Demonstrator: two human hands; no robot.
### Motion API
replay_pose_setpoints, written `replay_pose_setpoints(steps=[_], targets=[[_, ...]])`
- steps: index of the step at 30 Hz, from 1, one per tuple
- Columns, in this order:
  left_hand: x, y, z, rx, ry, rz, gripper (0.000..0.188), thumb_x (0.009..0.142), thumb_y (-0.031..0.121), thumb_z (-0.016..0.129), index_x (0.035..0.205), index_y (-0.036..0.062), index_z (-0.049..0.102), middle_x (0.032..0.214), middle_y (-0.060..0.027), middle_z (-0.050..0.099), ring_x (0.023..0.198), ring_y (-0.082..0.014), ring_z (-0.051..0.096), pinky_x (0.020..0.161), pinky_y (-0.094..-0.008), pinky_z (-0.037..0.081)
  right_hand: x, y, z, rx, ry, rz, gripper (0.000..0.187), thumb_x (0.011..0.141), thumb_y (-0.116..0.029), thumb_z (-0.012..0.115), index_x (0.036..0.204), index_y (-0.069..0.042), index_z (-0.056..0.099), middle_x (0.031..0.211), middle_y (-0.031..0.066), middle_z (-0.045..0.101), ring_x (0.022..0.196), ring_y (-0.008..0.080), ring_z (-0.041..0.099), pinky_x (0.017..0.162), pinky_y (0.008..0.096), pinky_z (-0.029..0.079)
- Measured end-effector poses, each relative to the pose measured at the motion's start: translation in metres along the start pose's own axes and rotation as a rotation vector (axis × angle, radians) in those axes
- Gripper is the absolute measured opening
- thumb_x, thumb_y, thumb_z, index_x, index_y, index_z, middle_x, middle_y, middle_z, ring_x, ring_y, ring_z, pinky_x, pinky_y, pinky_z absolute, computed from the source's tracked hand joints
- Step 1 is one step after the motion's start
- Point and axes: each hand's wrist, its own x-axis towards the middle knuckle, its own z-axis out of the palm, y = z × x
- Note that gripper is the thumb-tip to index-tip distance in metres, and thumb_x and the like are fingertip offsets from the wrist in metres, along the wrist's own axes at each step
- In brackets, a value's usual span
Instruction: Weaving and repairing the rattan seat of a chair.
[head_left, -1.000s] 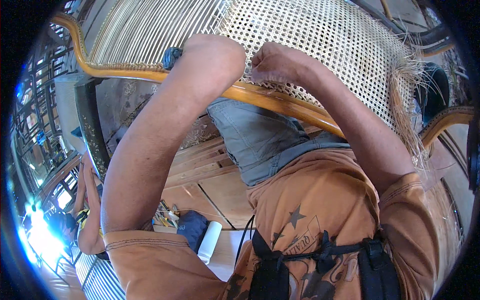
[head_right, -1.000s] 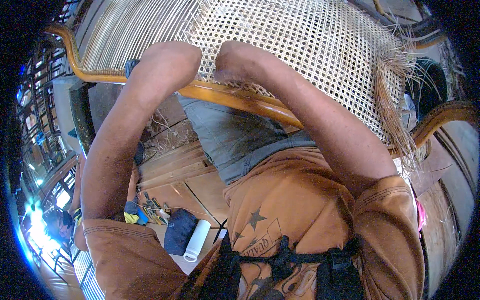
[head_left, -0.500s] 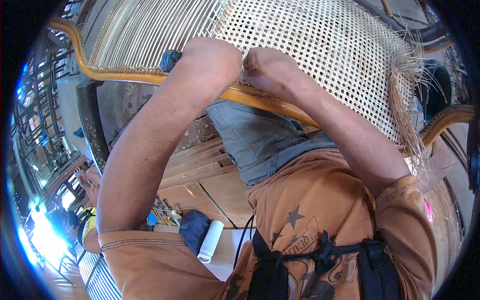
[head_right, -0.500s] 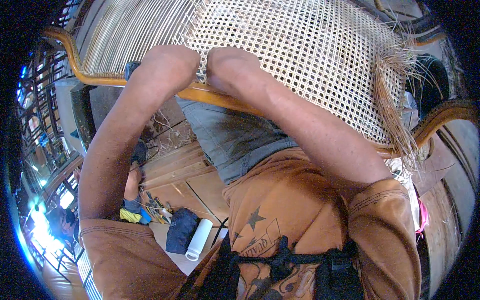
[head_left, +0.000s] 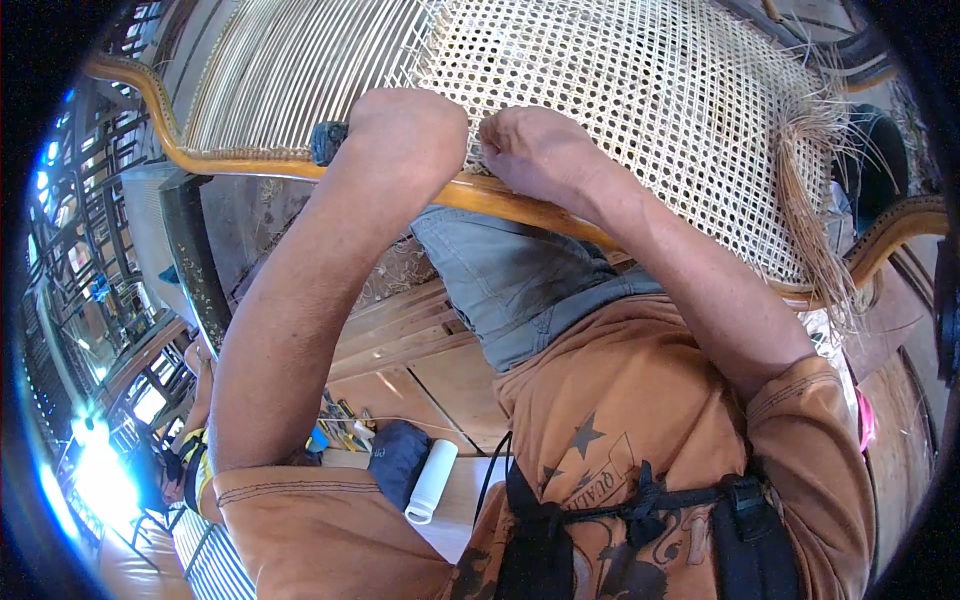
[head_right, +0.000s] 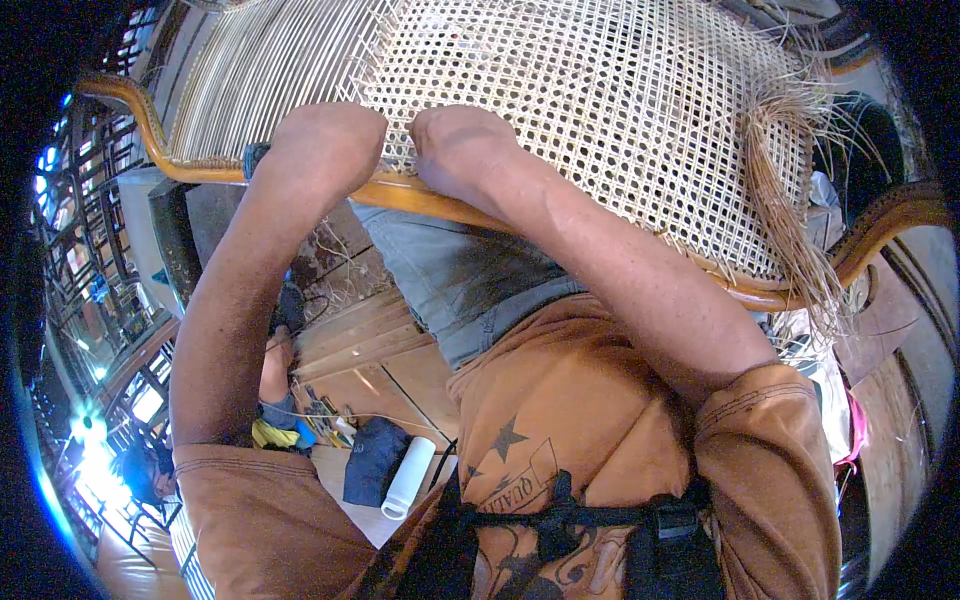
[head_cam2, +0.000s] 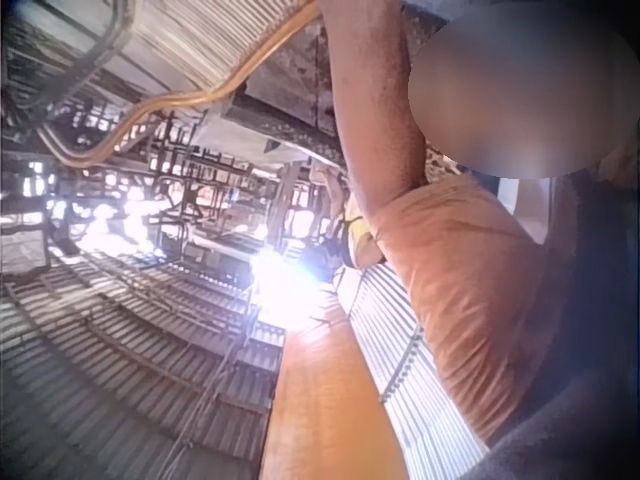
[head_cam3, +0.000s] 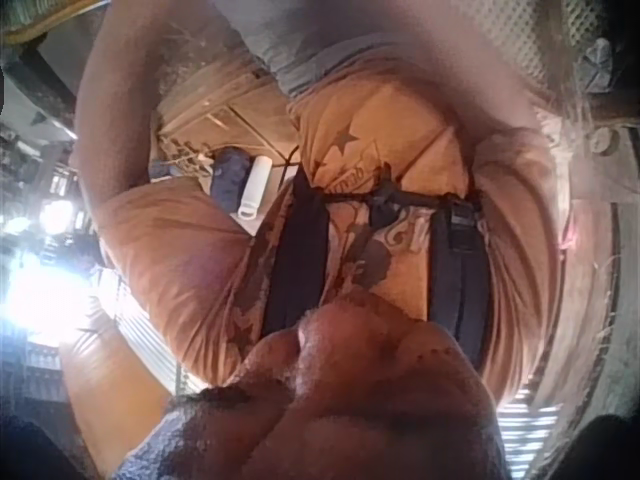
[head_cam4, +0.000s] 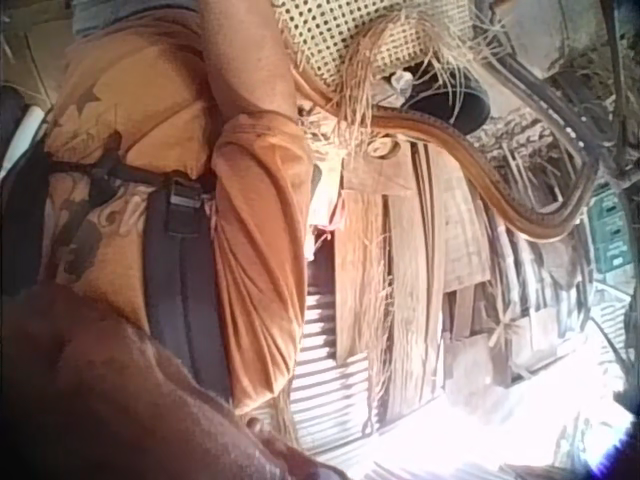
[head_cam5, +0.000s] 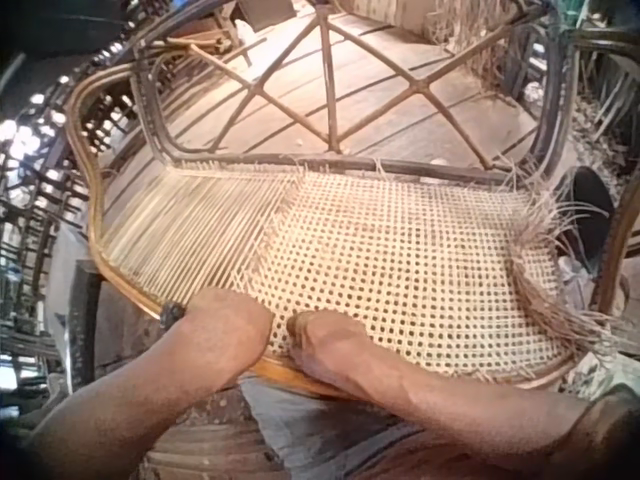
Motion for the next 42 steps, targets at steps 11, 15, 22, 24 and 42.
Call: replay_pose_setpoints(steps=[11, 15, 22, 24, 42], targets=[[0.002, -0.006, 0.009, 0.004, 0.008, 0.097, 0.019, 0.079, 0.010, 0.050, 0.083, 0.0038, 0.067, 0.084, -0.0165, 0.066, 0.080, -0.0302, 0.066, 0.070, -0.0415, 0.053, 0.001, -0.013, -0.002, -0.101, -0.006, 0.051, 0.024, 0.081, -0.015, 0.049, 0.094, -0.007, 0.067, 0.097, 0.0168, 0.065, 0.094, 0.0323, 0.062, 0.080, 0.0405, 0.049], [0.000, -0.009, 0.008, 0.007, 0.017, 0.121, 0.018, 0.077, 0.010, 0.051, 0.081, 0.0028, 0.067, 0.082, -0.0170, 0.066, 0.078, -0.0308, 0.066, 0.069, -0.0419, 0.053, 0.001, -0.015, 0.005, -0.144, 0.001, 0.080, 0.023, 0.081, -0.015, 0.049, 0.093, -0.008, 0.068, 0.095, 0.0161, 0.066, 0.092, 0.0311, 0.063, 0.079, 0.0399, 0.050], [-0.001, -0.020, 0.006, -0.020, 0.050, 0.204, 0.017, 0.075, 0.010, 0.051, 0.077, 0.0008, 0.065, 0.077, -0.0191, 0.064, 0.074, -0.0327, 0.065, 0.068, -0.0426, 0.052, 0.003, -0.009, 0.011, -0.138, 0.098, 0.009, 0.021, 0.081, -0.016, 0.049, 0.089, -0.009, 0.068, 0.091, 0.0147, 0.066, 0.088, 0.0306, 0.064, 0.077, 0.0401, 0.050], [-0.002, -0.018, 0.008, -0.012, 0.047, 0.181, 0.017, 0.075, 0.010, 0.051, 0.076, 0.0008, 0.065, 0.076, -0.0190, 0.064, 0.074, -0.0327, 0.065, 0.067, -0.0429, 0.052, 0.002, -0.004, 0.010, -0.139, 0.122, -0.038, 0.021, 0.081, -0.017, 0.050, 0.089, -0.009, 0.068, 0.091, 0.0143, 0.066, 0.088, 0.0307, 0.064, 0.077, 0.0404, 0.050], [-0.051, 0.011, 0.096, -0.857, 0.656, -0.280, 0.022, 0.081, 0.010, 0.058, 0.103, 0.0098, 0.060, 0.093, -0.0105, 0.058, 0.078, -0.0305, 0.060, 0.070, -0.0381, 0.048, -0.003, 0.013, 0.011, -0.117, 0.115, -0.242, 0.016, 0.085, -0.021, 0.053, 0.088, -0.007, 0.060, 0.089, 0.0108, 0.063, 0.083, 0.0299, 0.062, 0.073, 0.0409, 0.049]])
